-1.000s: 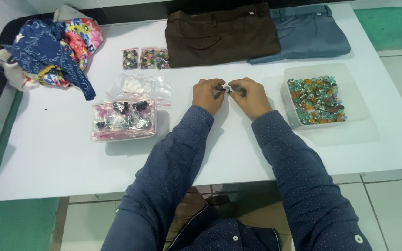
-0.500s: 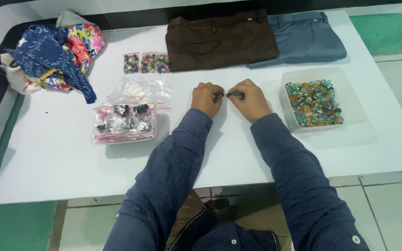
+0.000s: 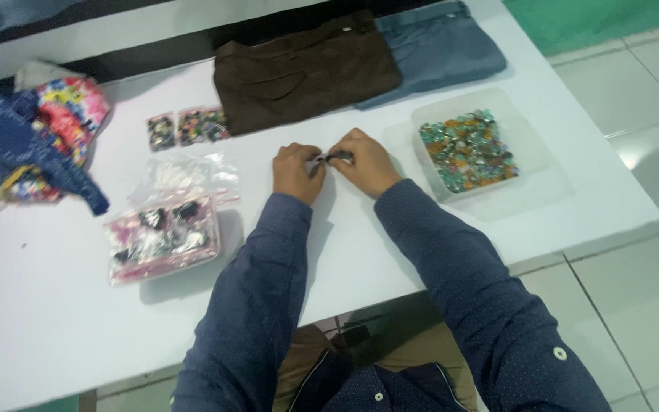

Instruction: Sorting and arranging small black buttons from a container of mixed beads on a work table.

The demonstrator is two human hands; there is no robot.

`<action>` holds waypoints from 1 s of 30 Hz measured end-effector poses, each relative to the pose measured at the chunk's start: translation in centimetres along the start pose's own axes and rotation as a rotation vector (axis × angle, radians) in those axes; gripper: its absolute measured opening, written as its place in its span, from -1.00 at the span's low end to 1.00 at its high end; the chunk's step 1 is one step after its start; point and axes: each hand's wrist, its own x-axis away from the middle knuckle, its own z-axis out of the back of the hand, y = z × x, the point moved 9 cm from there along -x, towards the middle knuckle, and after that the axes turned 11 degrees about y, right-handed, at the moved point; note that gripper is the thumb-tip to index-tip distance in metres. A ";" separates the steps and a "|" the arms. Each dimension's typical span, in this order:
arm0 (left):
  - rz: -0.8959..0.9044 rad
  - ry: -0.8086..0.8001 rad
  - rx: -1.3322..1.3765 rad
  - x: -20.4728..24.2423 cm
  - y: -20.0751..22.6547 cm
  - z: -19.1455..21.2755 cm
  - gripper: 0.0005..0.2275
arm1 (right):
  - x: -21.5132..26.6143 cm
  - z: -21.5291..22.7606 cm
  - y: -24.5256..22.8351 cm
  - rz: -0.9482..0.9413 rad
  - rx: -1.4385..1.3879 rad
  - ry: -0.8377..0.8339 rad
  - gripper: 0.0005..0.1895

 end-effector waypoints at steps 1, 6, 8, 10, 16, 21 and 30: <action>-0.017 -0.012 0.010 0.0 0.1 -0.3 -0.83 | 0.0 0.2 0.3 -0.014 0.008 0.016 -0.84; -0.061 -0.014 -0.081 0.3 0.1 -1.0 -0.83 | 0.2 0.3 0.4 -0.053 -0.025 0.001 -0.84; -0.035 -0.040 -0.082 0.3 0.8 -0.8 -0.82 | 0.3 0.6 0.4 -0.070 -0.027 -0.006 -0.85; 0.003 -0.057 -0.091 0.7 1.0 -0.4 -0.81 | 0.5 0.3 0.2 -0.076 -0.034 -0.023 -0.85; 0.047 -0.119 -0.065 0.7 1.9 0.2 -0.72 | 0.3 0.7 0.0 -0.094 -0.016 -0.021 -0.81; 0.012 0.045 0.071 0.7 1.8 0.5 -0.67 | 1.3 0.8 -0.6 -0.072 0.068 -0.097 -0.63; -0.155 0.252 0.170 0.8 5.7 3.7 -0.72 | 5.2 14.8 -6.3 0.029 -0.172 -0.123 -0.66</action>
